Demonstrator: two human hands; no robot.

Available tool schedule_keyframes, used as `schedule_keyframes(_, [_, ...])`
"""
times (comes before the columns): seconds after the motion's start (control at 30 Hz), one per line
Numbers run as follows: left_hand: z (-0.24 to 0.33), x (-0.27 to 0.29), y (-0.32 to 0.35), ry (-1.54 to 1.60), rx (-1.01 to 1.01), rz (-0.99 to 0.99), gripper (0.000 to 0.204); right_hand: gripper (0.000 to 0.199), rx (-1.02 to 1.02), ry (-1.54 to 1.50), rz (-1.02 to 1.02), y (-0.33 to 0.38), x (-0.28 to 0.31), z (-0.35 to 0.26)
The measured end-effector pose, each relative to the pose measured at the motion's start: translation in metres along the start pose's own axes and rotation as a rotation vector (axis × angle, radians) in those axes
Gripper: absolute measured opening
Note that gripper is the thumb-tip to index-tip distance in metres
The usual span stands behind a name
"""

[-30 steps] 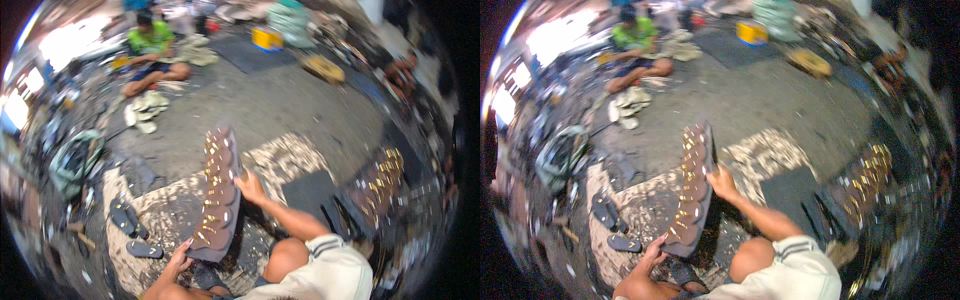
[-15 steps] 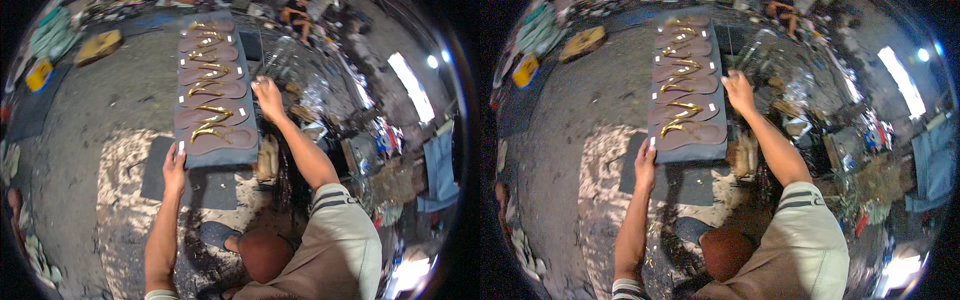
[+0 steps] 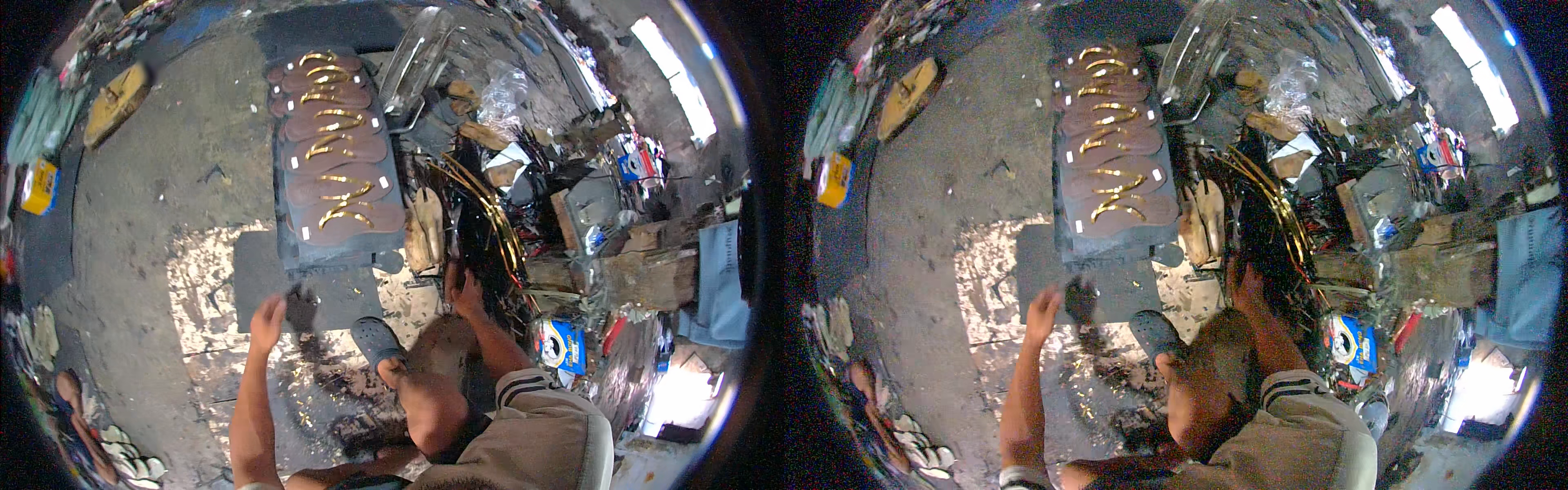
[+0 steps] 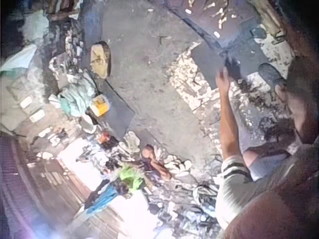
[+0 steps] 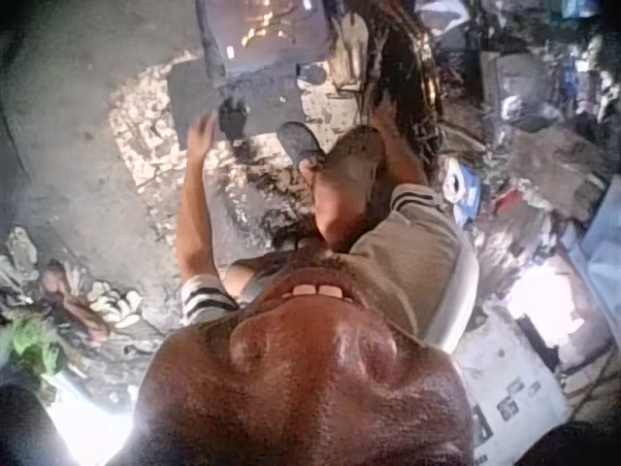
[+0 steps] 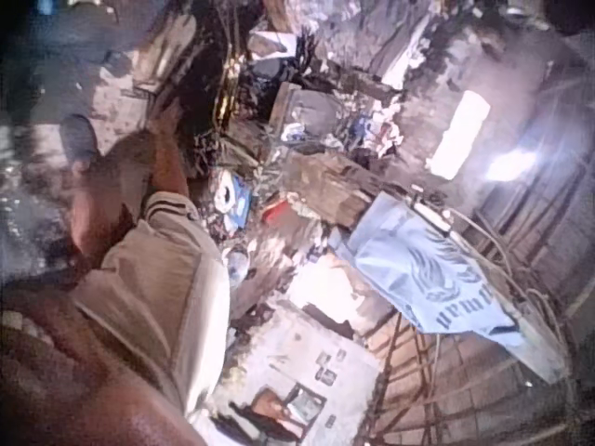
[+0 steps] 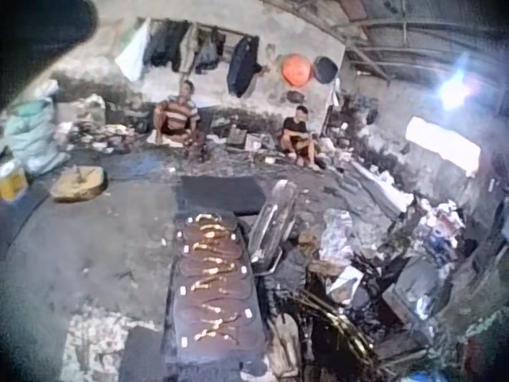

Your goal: The person sits on the floor and repeatedly picks up flip-flop soles and straps, attaching them together by hand. They place the assembled pairs onto a growing pile on the floor. The person briefly stands and walks around before returning to the task.

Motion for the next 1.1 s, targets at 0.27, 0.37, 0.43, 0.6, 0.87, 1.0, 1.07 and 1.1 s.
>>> schedule_keyframes(0.27, [0.034,0.146,0.36,-0.406,0.649,-0.07,0.031,0.05,0.105,-0.214,-0.448,0.267,0.099,0.115])
schedule_keyframes(0.37, [0.152,0.175,0.404,-0.209,0.72,0.053,0.03,0.043,-0.224,-0.303,-0.668,0.316,0.165,0.08])
schedule_keyframes(0.43, [0.208,0.179,0.418,-0.09,0.7,0.074,0.03,0.039,-0.412,-0.331,-0.708,0.336,0.213,0.067])
schedule_keyframes(0.6, [0.275,0.23,0.409,0.212,0.451,0.142,0.03,0.03,-0.217,-0.45,-0.432,0.226,0.281,-0.035])
schedule_keyframes(0.87, [0.407,0.382,0.303,0.28,0.332,0.176,0.042,0.034,0.138,-0.904,0.126,0.059,0.465,-0.383])
schedule_keyframes(1.0, [0.263,0.475,0.335,0.81,0.408,-0.135,0.04,0.036,0.23,-0.958,-0.068,0.104,0.48,-0.485])
schedule_keyframes(1.07, [0.222,0.518,0.34,0.381,0.546,-0.003,0.041,0.037,0.279,-0.875,-0.111,0.139,0.451,-0.478])
schedule_keyframes(1.1, [0.216,0.535,0.335,0.33,0.591,0.002,0.042,0.04,0.185,-0.607,-0.065,0.157,0.434,-0.471])
Point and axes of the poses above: each hand's wrist, its own y-axis away from the middle knuckle, its own x-axis out of the back of the hand, z = x × y, the point moved 2 cm from there along -y, towards the middle knuckle, and after that the axes turned 4 degrees about -y, right-handed, at the moved point
